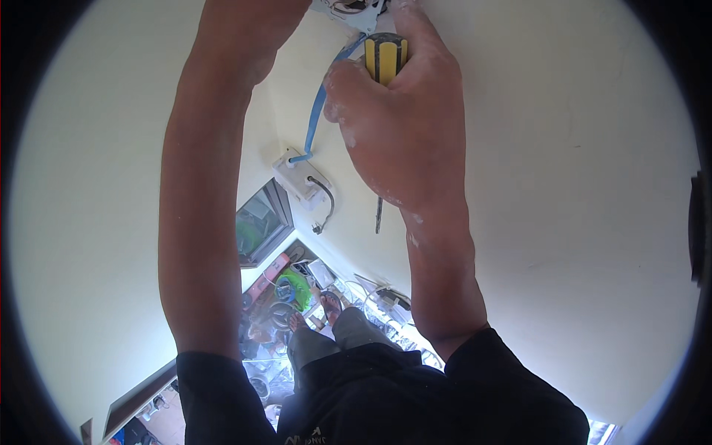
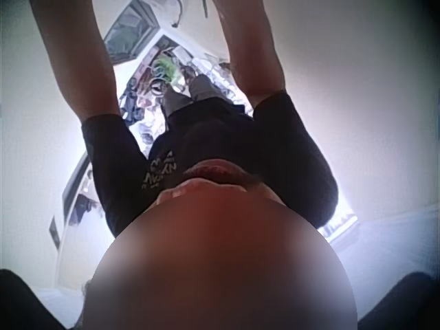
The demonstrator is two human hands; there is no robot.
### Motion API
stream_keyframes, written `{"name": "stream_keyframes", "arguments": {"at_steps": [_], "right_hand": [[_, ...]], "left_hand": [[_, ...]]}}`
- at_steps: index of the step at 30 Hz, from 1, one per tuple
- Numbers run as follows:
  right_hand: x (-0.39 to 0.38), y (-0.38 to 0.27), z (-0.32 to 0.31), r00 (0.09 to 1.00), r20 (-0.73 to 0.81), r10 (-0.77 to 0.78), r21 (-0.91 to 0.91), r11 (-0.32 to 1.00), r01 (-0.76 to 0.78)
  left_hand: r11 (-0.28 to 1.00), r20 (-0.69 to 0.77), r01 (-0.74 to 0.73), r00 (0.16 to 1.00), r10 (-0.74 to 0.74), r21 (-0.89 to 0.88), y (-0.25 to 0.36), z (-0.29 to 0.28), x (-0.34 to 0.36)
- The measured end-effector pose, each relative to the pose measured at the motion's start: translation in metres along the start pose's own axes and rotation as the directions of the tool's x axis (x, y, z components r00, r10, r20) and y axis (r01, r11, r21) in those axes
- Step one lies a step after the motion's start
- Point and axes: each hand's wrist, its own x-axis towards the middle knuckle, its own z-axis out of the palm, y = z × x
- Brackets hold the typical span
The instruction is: Installing and securing an electrical socket component into a ceiling junction box using a screwdriver.
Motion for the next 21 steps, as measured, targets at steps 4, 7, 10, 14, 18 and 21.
{"name": "stream_keyframes", "arguments": {"at_steps": [4,7,10,14,18,21], "right_hand": [[0.001,0.003,0.003,0.998,-0.015,-0.062,-0.010,0.998,0.062],[-0.001,-0.003,0.004,0.996,-0.025,-0.084,-0.011,0.996,0.083],[-0.006,-0.020,0.001,0.998,-0.006,0.066,-0.032,0.997,-0.066],[-0.004,-0.016,-0.001,0.993,0.034,0.113,-0.002,0.994,-0.113],[0.030,0.079,0.022,0.335,-0.164,-0.928,-0.586,0.364,0.724],[0.005,0.027,0.008,0.994,-0.005,-0.106,0.180,0.978,0.105]], "left_hand": [[0.994,0.051,-0.023,0.999,0.017,0.110,0.005,-0.005,-0.001],[0.997,0.107,-0.071,0.992,0.070,0.007,0.004,-0.013,0.006],[0.999,0.216,-0.051,0.975,0.051,-0.002,-0.001,-0.020,0.017],[0.998,0.180,-0.031,0.983,0.021,0.051,-0.002,-0.018,0.017],[1.000,0.159,-0.009,0.987,0.007,0.010,-0.001,-0.013,0.018],[1.000,0.163,0.007,0.987,-0.006,-0.004,-0.005,-0.015,0.021]]}}
